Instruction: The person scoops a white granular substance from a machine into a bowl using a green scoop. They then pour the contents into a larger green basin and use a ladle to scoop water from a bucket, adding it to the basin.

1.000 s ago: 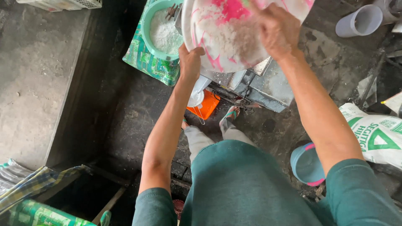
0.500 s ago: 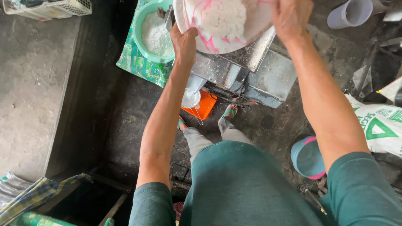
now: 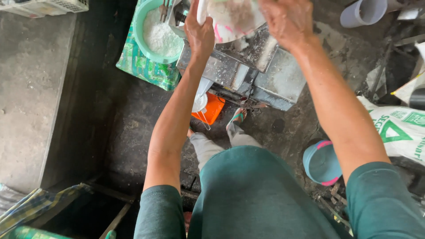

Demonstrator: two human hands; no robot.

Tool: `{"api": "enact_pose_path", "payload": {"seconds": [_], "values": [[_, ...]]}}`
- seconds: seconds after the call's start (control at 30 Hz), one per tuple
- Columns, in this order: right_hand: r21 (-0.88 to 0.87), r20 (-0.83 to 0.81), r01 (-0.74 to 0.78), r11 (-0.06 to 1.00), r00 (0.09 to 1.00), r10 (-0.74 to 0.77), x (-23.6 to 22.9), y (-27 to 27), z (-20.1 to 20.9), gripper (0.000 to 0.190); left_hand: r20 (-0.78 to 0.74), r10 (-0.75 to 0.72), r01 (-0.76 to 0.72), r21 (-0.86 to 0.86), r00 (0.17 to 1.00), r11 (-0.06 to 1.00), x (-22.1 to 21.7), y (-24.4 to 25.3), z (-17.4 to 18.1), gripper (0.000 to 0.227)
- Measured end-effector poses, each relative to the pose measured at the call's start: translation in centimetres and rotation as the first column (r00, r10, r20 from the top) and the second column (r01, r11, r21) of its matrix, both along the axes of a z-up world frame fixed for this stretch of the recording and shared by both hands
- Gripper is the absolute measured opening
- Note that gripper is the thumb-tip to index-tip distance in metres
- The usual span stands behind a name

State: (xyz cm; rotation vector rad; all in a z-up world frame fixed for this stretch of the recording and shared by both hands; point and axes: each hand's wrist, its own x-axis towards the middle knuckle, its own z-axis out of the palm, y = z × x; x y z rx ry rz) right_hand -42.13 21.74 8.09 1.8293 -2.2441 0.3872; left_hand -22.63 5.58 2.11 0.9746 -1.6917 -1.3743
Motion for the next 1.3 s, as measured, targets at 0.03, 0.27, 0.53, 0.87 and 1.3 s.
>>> {"api": "enact_pose_path", "payload": {"seconds": [0.03, 0.27, 0.53, 0.87, 1.3], "values": [[-0.001, -0.009, 0.003, 1.0, 1.0, -0.003, 0.4, 0.0, 0.7, 0.033, -0.009, -0.003, 0.003, -0.001, 1.0, 1.0, -0.5, 0.3, 0.0, 0.064], [0.103, -0.149, -0.028, 0.994, 0.988, 0.044, 1.1, 0.7, -0.8, 0.05, -0.194, -0.001, -0.027, -0.139, 0.981, 0.99, -2.0, 1.9, -1.2, 0.077], [0.222, -0.142, 0.023, 0.975, 0.99, 0.009, 1.6, 2.9, -1.9, 0.046, -0.16, -0.001, -0.045, -0.286, 0.987, 0.957, -2.1, 3.3, -3.6, 0.086], [0.326, -0.059, 0.084, 0.942, 0.996, -0.068, 1.5, 7.7, -4.5, 0.052, -0.081, 0.037, -0.071, -0.466, 0.996, 0.882, -2.1, 2.9, -3.6, 0.091], [0.003, -0.041, 0.255, 0.967, 0.966, -0.255, -5.5, 7.5, -3.3, 0.023, -0.073, 0.013, -0.042, -0.415, 0.997, 0.909, -2.5, 1.3, -0.8, 0.062]]}}
